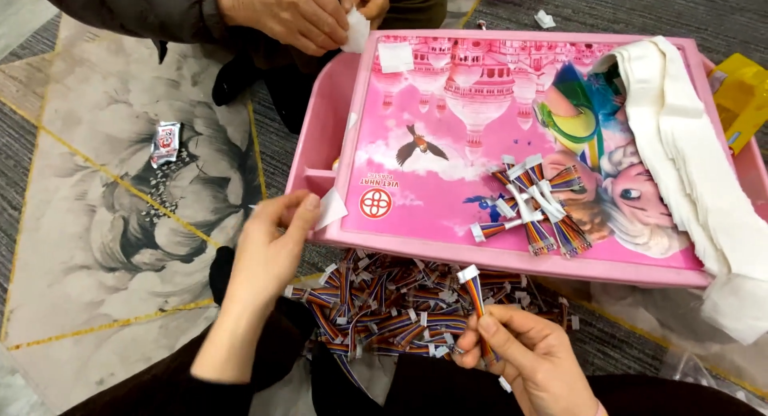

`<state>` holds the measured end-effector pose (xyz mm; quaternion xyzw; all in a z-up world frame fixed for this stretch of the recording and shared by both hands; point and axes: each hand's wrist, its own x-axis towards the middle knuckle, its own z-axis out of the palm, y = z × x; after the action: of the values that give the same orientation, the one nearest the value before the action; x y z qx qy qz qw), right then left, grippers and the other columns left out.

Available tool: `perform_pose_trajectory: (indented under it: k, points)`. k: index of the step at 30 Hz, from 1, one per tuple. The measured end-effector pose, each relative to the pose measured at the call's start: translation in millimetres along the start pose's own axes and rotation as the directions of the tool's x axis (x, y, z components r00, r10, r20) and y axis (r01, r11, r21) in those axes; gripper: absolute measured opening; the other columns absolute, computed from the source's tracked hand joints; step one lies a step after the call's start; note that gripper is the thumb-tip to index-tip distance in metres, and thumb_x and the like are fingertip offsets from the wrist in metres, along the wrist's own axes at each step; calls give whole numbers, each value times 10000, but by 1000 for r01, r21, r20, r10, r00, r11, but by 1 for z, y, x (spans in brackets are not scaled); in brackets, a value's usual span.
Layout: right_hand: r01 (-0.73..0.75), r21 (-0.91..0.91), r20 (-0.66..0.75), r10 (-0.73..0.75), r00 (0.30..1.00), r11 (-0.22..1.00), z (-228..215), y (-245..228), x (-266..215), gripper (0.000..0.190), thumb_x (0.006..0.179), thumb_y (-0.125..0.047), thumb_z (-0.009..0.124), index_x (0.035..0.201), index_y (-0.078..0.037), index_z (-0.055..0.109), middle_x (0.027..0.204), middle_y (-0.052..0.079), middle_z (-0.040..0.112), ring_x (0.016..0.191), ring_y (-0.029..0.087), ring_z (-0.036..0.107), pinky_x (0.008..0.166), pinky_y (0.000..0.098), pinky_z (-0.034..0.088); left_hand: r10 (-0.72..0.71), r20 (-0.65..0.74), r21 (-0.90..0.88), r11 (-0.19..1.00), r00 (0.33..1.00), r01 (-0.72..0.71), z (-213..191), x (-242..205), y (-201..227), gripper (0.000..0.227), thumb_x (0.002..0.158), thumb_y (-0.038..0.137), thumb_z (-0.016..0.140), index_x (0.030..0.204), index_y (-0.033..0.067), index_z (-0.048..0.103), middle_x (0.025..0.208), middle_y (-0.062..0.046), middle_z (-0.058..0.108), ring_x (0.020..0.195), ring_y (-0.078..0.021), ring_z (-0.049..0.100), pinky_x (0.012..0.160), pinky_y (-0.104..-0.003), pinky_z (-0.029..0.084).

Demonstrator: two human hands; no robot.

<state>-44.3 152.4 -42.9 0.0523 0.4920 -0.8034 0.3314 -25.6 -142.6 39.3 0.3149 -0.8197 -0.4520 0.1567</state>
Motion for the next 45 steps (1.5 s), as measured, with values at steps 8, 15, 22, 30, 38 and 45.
perform_pose_trajectory:
  k: [8, 15, 22, 30, 38, 45]
  points:
    - [29, -117, -84, -39, 996, 993, 17, -9, -6, 210, 846, -9, 569, 923, 152, 679, 757, 266, 707, 610, 303, 658, 544, 312, 453, 36, 90, -225, 974, 995, -15, -3, -2, 8, 122, 831, 68, 622, 885, -28, 674, 735, -70, 630, 641, -113, 527, 574, -212, 432]
    - [159, 76, -44, -156, 987, 984, 16, -12, -12, 221, 819, -16, 562, 981, 118, 631, 1011, 268, 682, 850, 337, 653, 735, 453, 534, 68, 560, -235, 969, 825, 80, 45, -72, 42, 79, 745, 102, 709, 796, 41, 709, 607, -3, 621, 504, -70, 505, 466, -196, 413]
    - [200, 124, -55, -195, 979, 972, 13, -18, -19, 195, 847, -3, 538, 960, 130, 625, 920, 212, 641, 793, 250, 574, 698, 411, 490, -74, 528, 111, 994, 846, 17, 48, -82, 64, 522, 619, 291, 771, 1125, 225, 664, 575, 36, 704, 440, -86, 610, 432, -211, 480]
    - [167, -119, -117, -181, 976, 979, 21, -23, -22, 216, 819, -13, 588, 948, 139, 671, 790, 214, 691, 582, 227, 606, 543, 340, 542, 465, 562, -24, 836, 684, -549, 37, -78, 70, 83, 746, 207, 646, 736, 138, 691, 752, 26, 652, 663, -172, 584, 590, -278, 472]
    - [260, -223, -181, -302, 936, 940, 29, -14, -26, 285, 793, 20, 585, 1047, 135, 645, 959, 229, 699, 764, 272, 679, 635, 354, 607, -174, 647, -571, 535, 742, 623, 85, -109, 29, 155, 732, -38, 732, 851, -66, 636, 604, -90, 568, 437, -98, 443, 370, -189, 316]
    - [380, -373, -109, -447, 888, 846, 33, -17, -27, 258, 791, 59, 587, 1036, 112, 645, 1006, 164, 667, 830, 202, 642, 698, 270, 533, -199, 617, -694, 317, 761, 646, 103, -121, 24, 156, 770, -69, 678, 900, -46, 595, 788, -150, 627, 653, -186, 591, 581, -249, 456]
